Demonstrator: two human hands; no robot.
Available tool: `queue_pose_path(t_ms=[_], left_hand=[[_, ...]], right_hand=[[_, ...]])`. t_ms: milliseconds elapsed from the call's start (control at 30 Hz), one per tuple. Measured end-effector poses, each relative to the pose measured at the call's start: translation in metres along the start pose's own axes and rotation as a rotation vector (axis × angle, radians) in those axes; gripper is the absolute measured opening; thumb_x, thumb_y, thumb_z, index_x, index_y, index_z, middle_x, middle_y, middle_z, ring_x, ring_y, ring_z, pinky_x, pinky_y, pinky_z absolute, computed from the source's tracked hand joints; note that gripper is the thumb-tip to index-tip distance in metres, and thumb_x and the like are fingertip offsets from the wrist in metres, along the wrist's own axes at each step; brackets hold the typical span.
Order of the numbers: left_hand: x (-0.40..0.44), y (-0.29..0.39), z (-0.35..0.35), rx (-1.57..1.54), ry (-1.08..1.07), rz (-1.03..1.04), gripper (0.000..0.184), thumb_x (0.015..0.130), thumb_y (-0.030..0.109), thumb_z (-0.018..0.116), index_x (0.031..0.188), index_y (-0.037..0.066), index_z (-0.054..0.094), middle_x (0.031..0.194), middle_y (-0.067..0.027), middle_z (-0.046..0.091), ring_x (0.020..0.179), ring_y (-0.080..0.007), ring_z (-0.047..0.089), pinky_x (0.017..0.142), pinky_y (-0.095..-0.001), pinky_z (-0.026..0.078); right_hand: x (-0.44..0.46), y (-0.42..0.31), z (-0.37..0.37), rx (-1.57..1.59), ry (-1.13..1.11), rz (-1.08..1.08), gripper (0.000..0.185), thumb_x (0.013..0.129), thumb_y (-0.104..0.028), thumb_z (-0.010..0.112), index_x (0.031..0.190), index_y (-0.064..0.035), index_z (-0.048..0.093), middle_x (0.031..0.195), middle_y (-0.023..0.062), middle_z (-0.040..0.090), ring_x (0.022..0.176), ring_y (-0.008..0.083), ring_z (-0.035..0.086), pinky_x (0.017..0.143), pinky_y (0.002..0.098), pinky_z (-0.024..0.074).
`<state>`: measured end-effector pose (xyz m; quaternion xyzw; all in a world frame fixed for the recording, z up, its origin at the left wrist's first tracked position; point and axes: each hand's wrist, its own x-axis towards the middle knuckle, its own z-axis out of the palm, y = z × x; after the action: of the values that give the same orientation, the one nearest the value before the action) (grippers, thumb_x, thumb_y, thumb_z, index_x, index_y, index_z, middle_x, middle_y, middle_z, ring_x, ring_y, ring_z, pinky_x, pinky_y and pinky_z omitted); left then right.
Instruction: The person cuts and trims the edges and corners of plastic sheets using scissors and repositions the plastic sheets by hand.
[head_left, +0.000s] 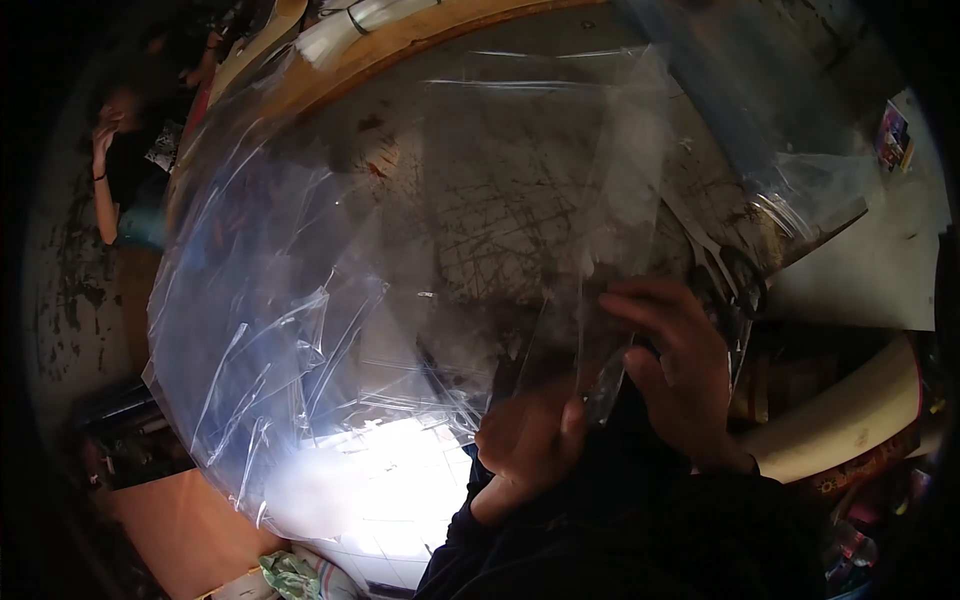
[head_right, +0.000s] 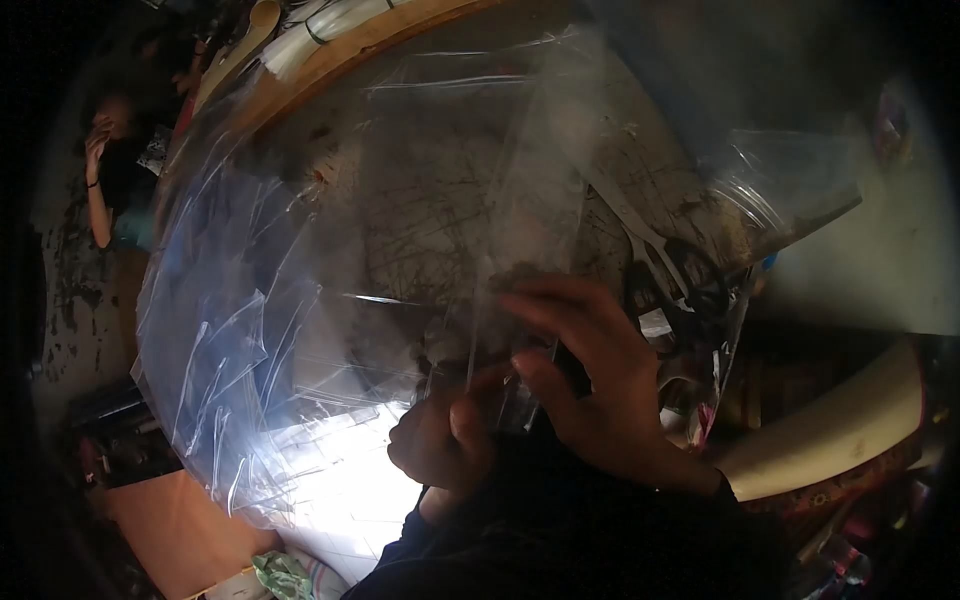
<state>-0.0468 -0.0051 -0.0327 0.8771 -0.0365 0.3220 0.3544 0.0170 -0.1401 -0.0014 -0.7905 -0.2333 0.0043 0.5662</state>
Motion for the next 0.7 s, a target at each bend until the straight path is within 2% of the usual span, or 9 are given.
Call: queue_pose_path(t_ms=[133, 167, 200, 300, 367, 467, 533, 567, 700], left_hand=[[0.013, 0.015, 0.008, 0.078, 0.082, 0.186, 0.015, 0.075, 0.007, 0.063, 0.087, -0.001, 0.066, 0.072, -0.0074, 0.066, 0.054, -0.0136, 0.06, 0.047, -0.0197, 0.045], [0.011, 0.015, 0.011, 0.153, 0.054, 0.213, 0.026, 0.073, 0.007, 0.062, 0.097, 0.0, 0.065, 0.084, -0.0085, 0.066, 0.063, -0.0114, 0.061, 0.052, -0.0199, 0.046], [0.013, 0.016, 0.013, 0.145, 0.053, 0.213, 0.026, 0.073, 0.007, 0.062, 0.097, 0.0, 0.065, 0.084, -0.0085, 0.066, 0.063, -0.0114, 0.061, 0.052, -0.0199, 0.046], [0.016, 0.019, 0.019, 0.195, -0.153, 0.174, 0.032, 0.077, 0.011, 0.06, 0.109, 0.004, 0.062, 0.1, -0.0105, 0.063, 0.073, -0.0104, 0.06, 0.059, -0.0207, 0.047], [0.01, 0.017, 0.029, 0.164, -0.174, 0.172, 0.034, 0.081, 0.016, 0.058, 0.115, 0.011, 0.06, 0.113, -0.0103, 0.058, 0.079, -0.0094, 0.057, 0.062, -0.022, 0.046], [0.009, 0.02, 0.036, 0.219, -0.185, 0.202, 0.034, 0.083, 0.016, 0.056, 0.117, 0.017, 0.06, 0.11, -0.0076, 0.06, 0.076, -0.0093, 0.057, 0.059, -0.0215, 0.044], [0.008, 0.024, 0.037, 0.206, -0.231, 0.229, 0.035, 0.077, 0.012, 0.062, 0.113, 0.013, 0.062, 0.111, -0.0123, 0.058, 0.083, -0.0143, 0.057, 0.064, -0.0245, 0.045], [0.007, 0.026, 0.038, 0.209, -0.269, 0.256, 0.037, 0.072, 0.007, 0.067, 0.108, 0.009, 0.064, 0.112, -0.0171, 0.056, 0.09, -0.0194, 0.058, 0.07, -0.0274, 0.045], [0.004, 0.026, 0.046, 0.277, -0.276, 0.29, 0.031, 0.072, 0.009, 0.07, 0.103, 0.009, 0.067, 0.11, -0.0181, 0.056, 0.089, -0.0219, 0.057, 0.07, -0.0274, 0.045]], right_hand=[[0.013, 0.006, 0.01, 0.274, -0.044, -0.074, 0.027, 0.083, -0.008, 0.055, 0.109, 0.0, 0.056, 0.117, 0.0174, 0.05, 0.109, 0.0248, 0.052, 0.088, 0.032, 0.0459], [0.017, 0.013, 0.013, 0.459, -0.036, -0.076, 0.028, 0.085, -0.009, 0.054, 0.11, 0.0018, 0.055, 0.119, 0.018, 0.048, 0.111, 0.0256, 0.05, 0.091, 0.0336, 0.0446], [0.019, 0.018, 0.013, 0.642, -0.025, -0.078, 0.029, 0.086, -0.01, 0.052, 0.112, 0.0037, 0.053, 0.121, 0.0186, 0.047, 0.113, 0.0264, 0.049, 0.093, 0.0353, 0.0432], [0.016, 0.02, 0.0, 0.757, 0.062, 0.058, 0.029, 0.089, -0.01, 0.047, 0.112, 0.0057, 0.052, 0.12, 0.0187, 0.048, 0.115, 0.0265, 0.047, 0.095, 0.0358, 0.0408], [0.007, 0.009, -0.023, 0.54, 0.023, 0.125, 0.028, 0.089, -0.011, 0.046, 0.112, 0.0057, 0.052, 0.119, 0.0188, 0.048, 0.113, 0.0255, 0.048, 0.094, 0.0349, 0.0407], [-0.015, 0.004, -0.047, 0.26, -0.023, 0.148, 0.03, 0.09, -0.012, 0.047, 0.113, 0.0056, 0.051, 0.115, 0.0181, 0.05, 0.104, 0.0227, 0.053, 0.091, 0.0318, 0.0411], [-0.024, -0.008, -0.061, 0.132, -0.136, 0.301, 0.032, 0.089, -0.014, 0.049, 0.115, 0.0049, 0.051, 0.111, 0.0166, 0.053, 0.099, 0.0211, 0.054, 0.085, 0.0307, 0.044], [-0.028, -0.012, -0.059, 0.142, -0.058, 0.31, 0.031, 0.086, -0.008, 0.053, 0.115, 0.0035, 0.052, 0.103, 0.0142, 0.056, 0.09, 0.0187, 0.057, 0.079, 0.0285, 0.0469], [-0.037, -0.014, -0.066, 0.196, 0.009, 0.46, 0.031, 0.081, 0.001, 0.059, 0.112, 0.003, 0.055, 0.094, 0.0121, 0.059, 0.079, 0.0152, 0.059, 0.07, 0.0246, 0.0482]])
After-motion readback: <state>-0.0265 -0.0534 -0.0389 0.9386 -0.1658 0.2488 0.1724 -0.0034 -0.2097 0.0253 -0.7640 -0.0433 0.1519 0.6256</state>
